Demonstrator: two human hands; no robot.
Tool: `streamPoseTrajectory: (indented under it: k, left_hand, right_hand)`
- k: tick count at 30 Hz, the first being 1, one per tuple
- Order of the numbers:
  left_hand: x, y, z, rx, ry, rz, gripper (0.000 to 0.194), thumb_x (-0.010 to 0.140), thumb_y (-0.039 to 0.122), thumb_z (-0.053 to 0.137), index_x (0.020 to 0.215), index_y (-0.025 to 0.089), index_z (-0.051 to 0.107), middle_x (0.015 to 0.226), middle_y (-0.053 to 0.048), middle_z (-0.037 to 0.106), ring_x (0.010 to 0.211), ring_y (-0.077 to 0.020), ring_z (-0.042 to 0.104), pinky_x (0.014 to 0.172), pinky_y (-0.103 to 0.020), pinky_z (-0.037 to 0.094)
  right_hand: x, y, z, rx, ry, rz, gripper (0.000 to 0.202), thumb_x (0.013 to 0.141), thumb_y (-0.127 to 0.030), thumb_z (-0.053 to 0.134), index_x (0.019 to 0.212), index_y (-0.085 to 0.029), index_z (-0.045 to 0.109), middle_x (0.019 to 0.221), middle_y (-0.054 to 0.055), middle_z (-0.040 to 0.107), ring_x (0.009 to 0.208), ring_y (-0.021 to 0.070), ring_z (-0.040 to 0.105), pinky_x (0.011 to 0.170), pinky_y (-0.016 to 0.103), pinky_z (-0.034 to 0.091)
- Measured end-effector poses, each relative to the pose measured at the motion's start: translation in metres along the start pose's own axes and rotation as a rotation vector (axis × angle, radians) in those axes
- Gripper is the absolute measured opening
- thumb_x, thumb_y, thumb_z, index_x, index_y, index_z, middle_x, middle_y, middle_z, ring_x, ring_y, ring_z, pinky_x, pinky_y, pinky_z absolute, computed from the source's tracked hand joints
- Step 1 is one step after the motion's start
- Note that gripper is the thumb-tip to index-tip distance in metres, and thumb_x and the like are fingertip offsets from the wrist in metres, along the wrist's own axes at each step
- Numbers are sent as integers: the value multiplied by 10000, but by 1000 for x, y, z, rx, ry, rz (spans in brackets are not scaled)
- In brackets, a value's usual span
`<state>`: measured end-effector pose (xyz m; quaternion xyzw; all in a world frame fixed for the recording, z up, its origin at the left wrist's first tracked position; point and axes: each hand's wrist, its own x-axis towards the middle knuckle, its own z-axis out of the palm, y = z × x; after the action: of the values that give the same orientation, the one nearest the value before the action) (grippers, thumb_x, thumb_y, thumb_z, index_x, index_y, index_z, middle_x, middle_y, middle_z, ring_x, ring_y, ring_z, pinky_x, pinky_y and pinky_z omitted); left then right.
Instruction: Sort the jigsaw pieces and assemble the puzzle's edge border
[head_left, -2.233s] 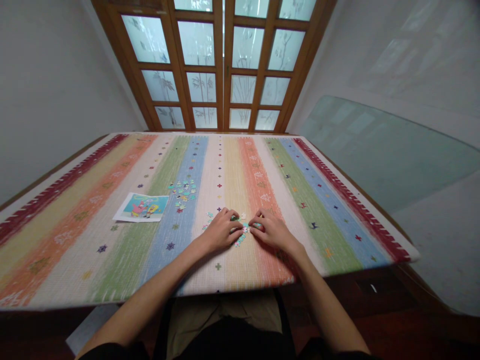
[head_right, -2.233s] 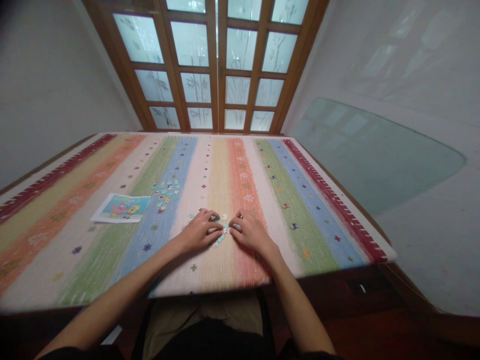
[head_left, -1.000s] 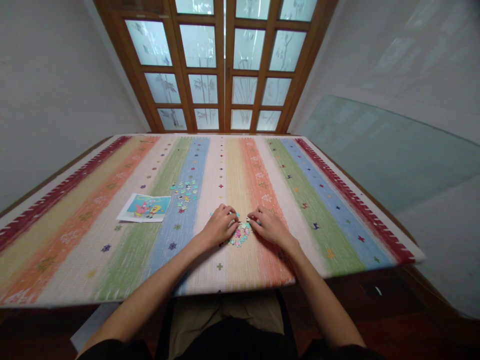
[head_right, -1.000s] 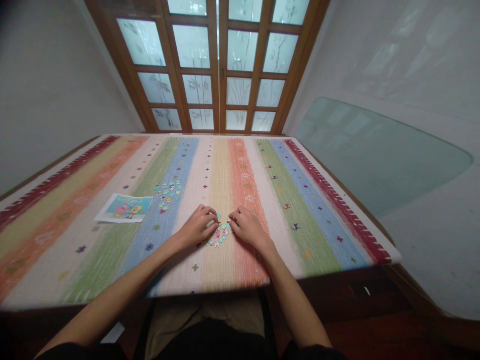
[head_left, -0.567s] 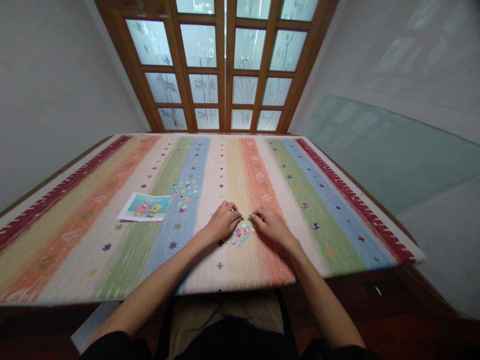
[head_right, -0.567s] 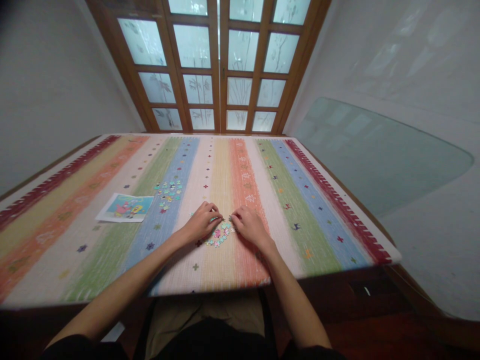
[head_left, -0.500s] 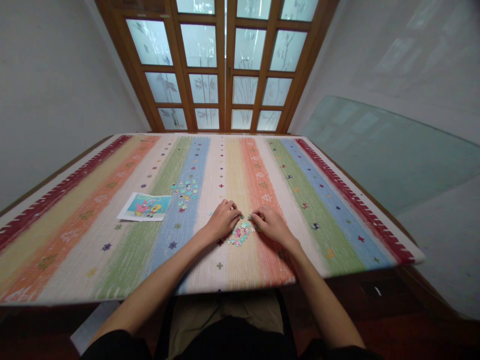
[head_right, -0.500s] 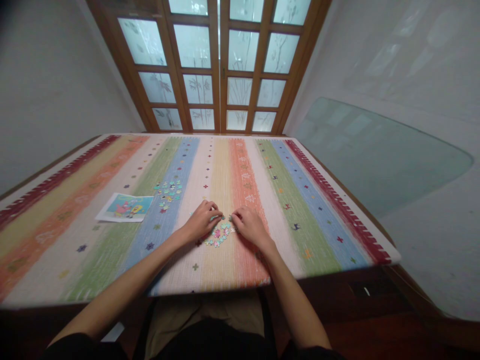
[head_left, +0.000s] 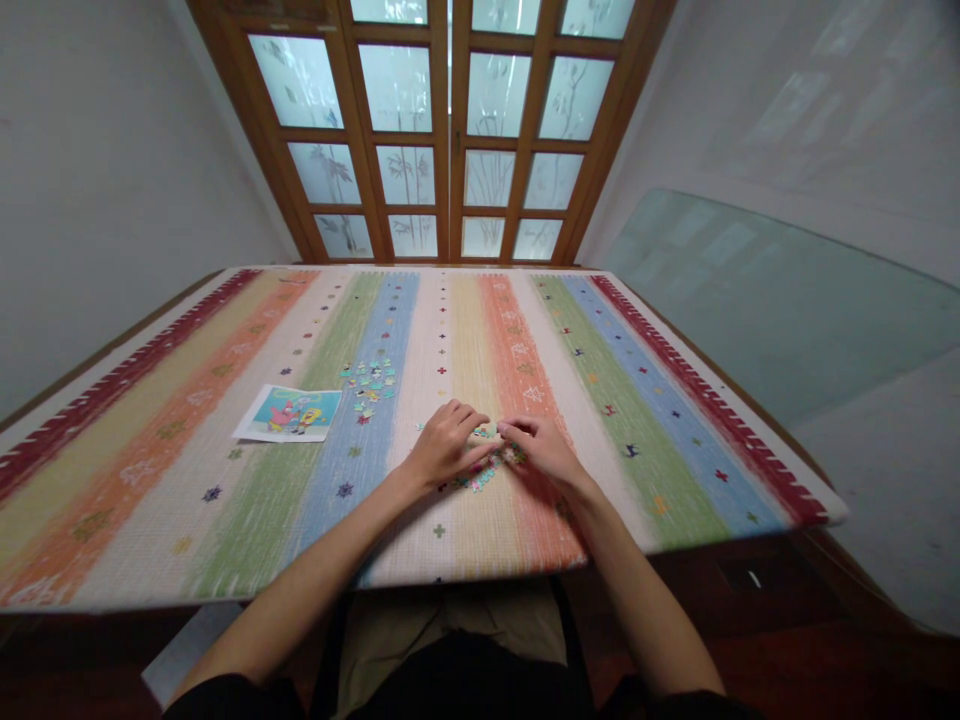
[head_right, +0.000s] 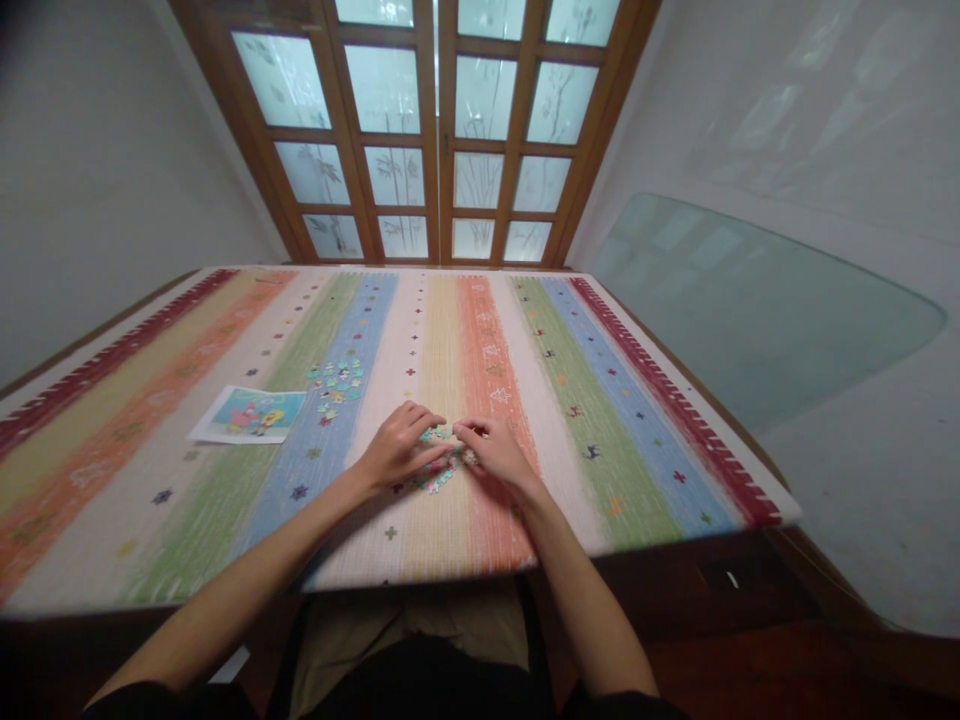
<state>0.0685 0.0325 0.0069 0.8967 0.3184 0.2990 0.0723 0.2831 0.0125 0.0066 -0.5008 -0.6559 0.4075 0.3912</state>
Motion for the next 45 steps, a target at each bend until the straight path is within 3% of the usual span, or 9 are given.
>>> streamPoseTrajectory:
  k: [4,9,16,24,29,32,40,45]
  left_hand:
    - [0,-2,-2,12,48,28,218,1026,349,561,1029,178,696,923,-91,669,930,-247,584,836,-391,499]
    - [-4,-6,-6,-75,13,48,249,1039,337,546,1149,192,716,954,-97,668,936,-237,589,842,-390,517]
    - [-10,-9,-10,-140,25,48,269,1042,299,546,1235,198,703,976,-100,667,960,-241,588,844,-387,525]
    - [-13,-7,-12,-145,6,15,247,1029,306,562,1201,203,706,1005,-97,677,978,-241,597,865,-400,526]
    - [-16,-11,-17,-106,35,10,221,1025,315,561,1140,192,704,988,-88,676,960,-236,596,863,-395,524]
    - [-22,-25,-26,-63,62,-23,218,1028,310,544,1135,193,695,982,-83,672,966,-240,590,882,-404,518]
    - [-55,-93,-56,144,111,-274,219,958,358,596,1049,204,723,997,-81,645,1012,-276,559,965,-458,481]
    - [-68,-113,-62,180,97,-346,244,947,401,586,995,214,735,976,-82,639,1012,-287,554,976,-467,475]
  right_hand:
    - [-1,-5,6,73,-19,11,340,860,-491,617,787,-185,746,795,69,736,760,207,649,727,323,494]
    - [-3,-6,7,104,-59,5,322,860,-494,643,793,-197,749,781,52,713,746,194,628,723,324,486]
    - [-7,-3,8,127,-58,-9,357,820,-464,721,1021,-171,758,826,41,697,672,150,561,643,290,459]
    - [-4,-7,8,-6,-40,-75,307,857,-474,682,892,-186,783,834,64,738,698,172,595,656,306,473]
    - [-4,-7,8,-41,-42,-68,289,878,-445,642,914,-203,796,849,66,740,692,171,600,645,301,468]
    - [-5,-5,7,-71,-40,-87,262,886,-402,635,925,-195,791,844,63,730,670,160,589,640,297,466]
    - [-11,0,5,-85,-46,-105,224,884,-380,630,854,-193,751,802,48,707,649,153,562,631,298,442]
    - [-14,-1,3,-101,-55,-124,197,884,-352,632,867,-195,750,815,48,710,672,156,572,641,298,445]
